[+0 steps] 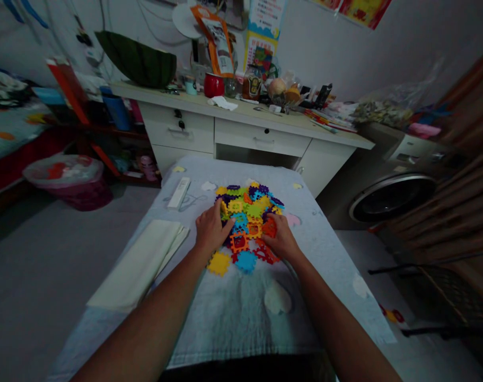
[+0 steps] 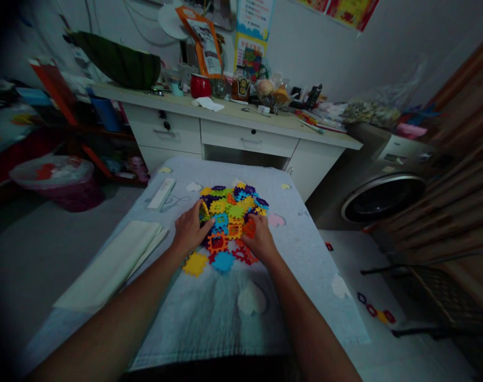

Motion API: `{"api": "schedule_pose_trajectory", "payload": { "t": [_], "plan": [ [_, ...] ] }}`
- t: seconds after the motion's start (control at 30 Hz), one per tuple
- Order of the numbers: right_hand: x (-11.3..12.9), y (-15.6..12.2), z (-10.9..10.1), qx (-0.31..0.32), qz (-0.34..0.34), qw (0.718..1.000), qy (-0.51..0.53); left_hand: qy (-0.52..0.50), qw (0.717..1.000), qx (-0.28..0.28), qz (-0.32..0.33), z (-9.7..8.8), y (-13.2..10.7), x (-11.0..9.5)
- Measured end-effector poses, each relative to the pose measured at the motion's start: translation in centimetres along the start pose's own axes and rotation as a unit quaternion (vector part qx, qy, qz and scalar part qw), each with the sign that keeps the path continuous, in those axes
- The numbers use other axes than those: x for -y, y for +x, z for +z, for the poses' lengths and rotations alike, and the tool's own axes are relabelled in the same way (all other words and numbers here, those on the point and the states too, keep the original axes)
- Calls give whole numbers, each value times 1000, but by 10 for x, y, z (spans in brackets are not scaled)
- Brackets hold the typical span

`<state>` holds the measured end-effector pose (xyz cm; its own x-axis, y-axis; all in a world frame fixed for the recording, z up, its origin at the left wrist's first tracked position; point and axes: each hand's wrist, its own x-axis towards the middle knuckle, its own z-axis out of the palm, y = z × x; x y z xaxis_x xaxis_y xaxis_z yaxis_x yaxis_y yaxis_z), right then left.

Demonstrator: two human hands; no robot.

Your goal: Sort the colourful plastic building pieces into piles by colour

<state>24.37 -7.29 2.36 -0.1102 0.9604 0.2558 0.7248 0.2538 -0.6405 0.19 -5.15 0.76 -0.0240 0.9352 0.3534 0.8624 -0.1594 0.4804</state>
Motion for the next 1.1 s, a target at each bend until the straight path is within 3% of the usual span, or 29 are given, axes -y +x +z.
{"api": "schedule_pose_trajectory", "payload": {
  "t": [0.2, 0.37, 0.53, 0.7, 0.83, 0.97, 1.1],
  "plan": [
    [0, 12, 3, -36, 87, 986, 134, -8, 1000, 7, -2, 3, 4, 1],
    [11, 19, 10, -45, 164, 925, 338, -80, 996, 0, 39, 12, 9, 4],
    [32, 45, 20, -63, 159, 896, 410, -201, 978, 15, 47, 16, 13, 5],
    [46, 75, 29, 9, 131, 910, 393, -326, 945, 7, 22, 14, 17, 9],
    [49, 93, 22, 55, 62, 942, 325, -355, 934, -35, 11, 11, 19, 12],
    [34, 123, 7, 20, 35, 971, 236, -318, 944, -82, 11, 10, 20, 12],
    [5, 163, 0, -36, 56, 993, 94, -230, 969, -93, 14, 11, 18, 11]
  ]
}}
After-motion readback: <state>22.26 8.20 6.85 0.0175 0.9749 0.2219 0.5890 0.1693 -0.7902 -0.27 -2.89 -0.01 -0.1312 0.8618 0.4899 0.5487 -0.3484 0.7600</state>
